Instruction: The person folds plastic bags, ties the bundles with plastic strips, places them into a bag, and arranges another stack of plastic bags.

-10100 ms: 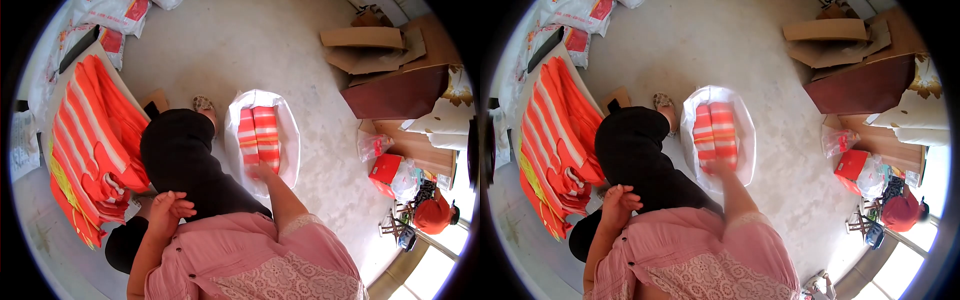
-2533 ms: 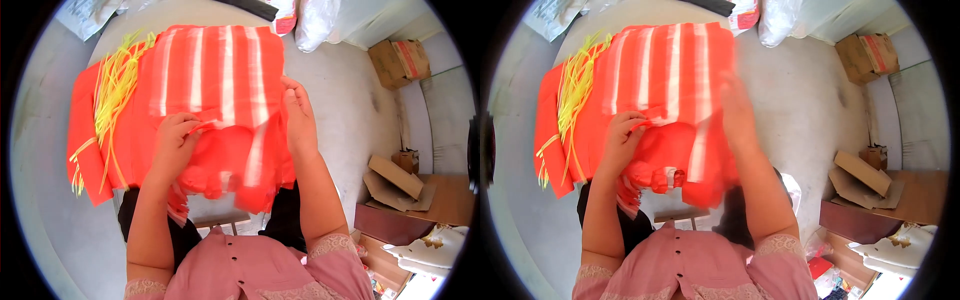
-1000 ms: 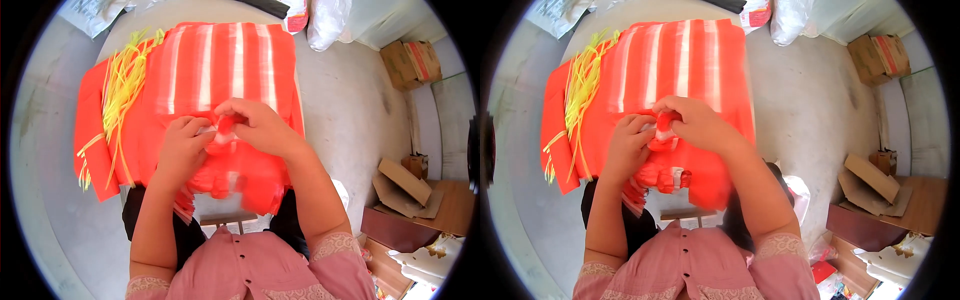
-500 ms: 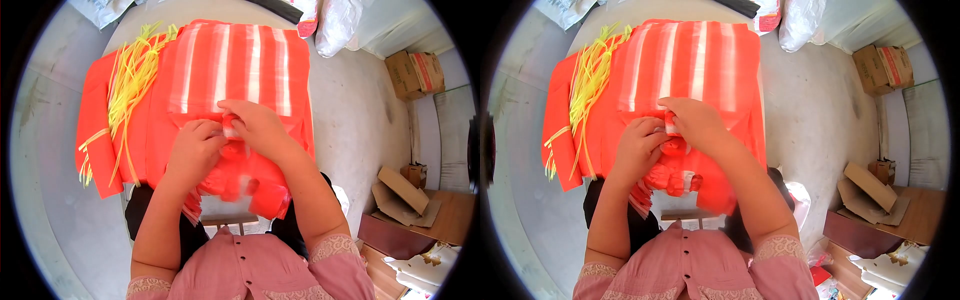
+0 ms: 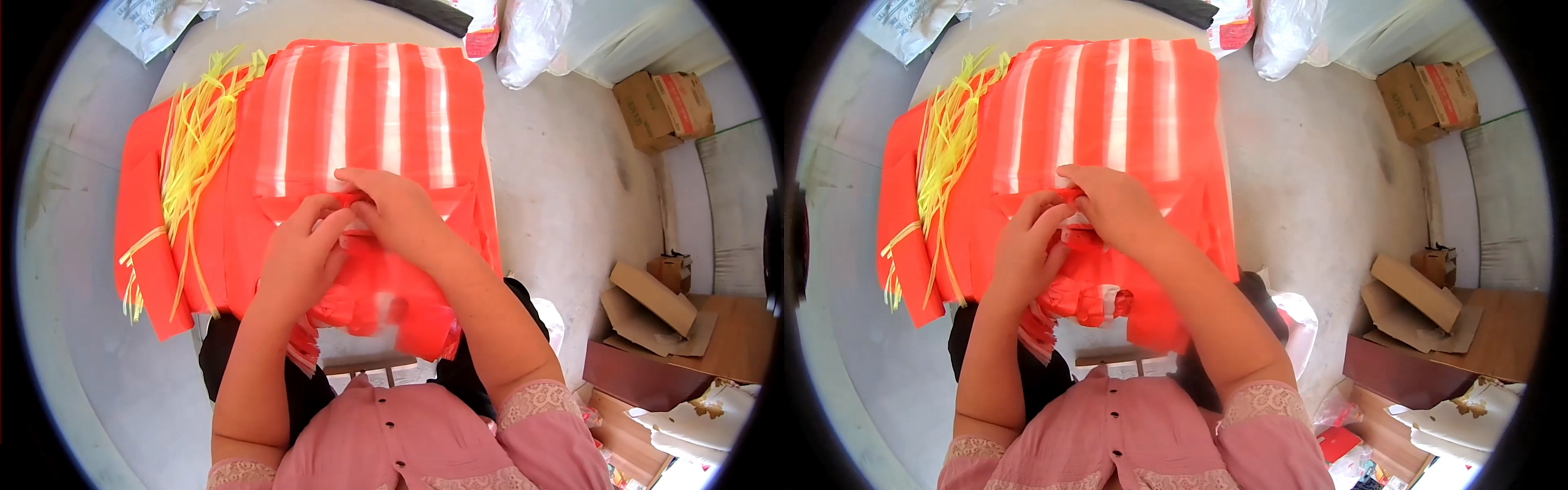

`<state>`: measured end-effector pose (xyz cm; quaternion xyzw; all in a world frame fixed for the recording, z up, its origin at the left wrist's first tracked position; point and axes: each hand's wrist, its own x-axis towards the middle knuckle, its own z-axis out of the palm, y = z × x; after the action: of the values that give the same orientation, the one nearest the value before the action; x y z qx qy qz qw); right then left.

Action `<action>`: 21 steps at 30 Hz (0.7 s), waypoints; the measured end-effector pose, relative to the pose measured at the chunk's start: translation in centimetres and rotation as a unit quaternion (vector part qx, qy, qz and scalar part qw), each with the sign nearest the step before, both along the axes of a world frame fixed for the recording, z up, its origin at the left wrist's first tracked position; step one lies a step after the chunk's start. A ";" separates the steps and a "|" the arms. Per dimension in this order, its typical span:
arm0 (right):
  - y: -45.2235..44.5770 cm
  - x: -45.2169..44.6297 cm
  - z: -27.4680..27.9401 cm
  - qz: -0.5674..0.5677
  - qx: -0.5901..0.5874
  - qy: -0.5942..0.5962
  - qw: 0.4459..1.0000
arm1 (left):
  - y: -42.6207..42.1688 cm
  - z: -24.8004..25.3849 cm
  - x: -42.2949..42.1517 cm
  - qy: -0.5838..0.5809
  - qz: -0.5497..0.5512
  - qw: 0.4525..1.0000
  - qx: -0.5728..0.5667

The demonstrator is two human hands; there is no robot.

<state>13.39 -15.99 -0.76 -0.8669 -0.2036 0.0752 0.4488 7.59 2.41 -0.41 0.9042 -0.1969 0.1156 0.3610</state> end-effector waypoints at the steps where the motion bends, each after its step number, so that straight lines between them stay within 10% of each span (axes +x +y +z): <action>1: 0.0 0.0 -0.1 -0.003 0.010 0.011 1.000 | 0.0 0.0 0.1 -0.004 -0.004 1.000 0.013; 16: -5.9 1.1 0.5 -0.104 0.308 0.249 0.912 | 0.2 -0.5 0.6 -0.026 -0.020 0.998 0.056; 21: -9.1 0.9 0.1 -0.222 0.265 0.133 0.929 | 0.3 -0.1 0.9 0.002 -0.019 1.000 0.025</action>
<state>14.31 -25.08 -0.62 -0.7212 0.0429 0.0314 0.6907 8.45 2.75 -0.54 0.9093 -0.2156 0.1020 0.3410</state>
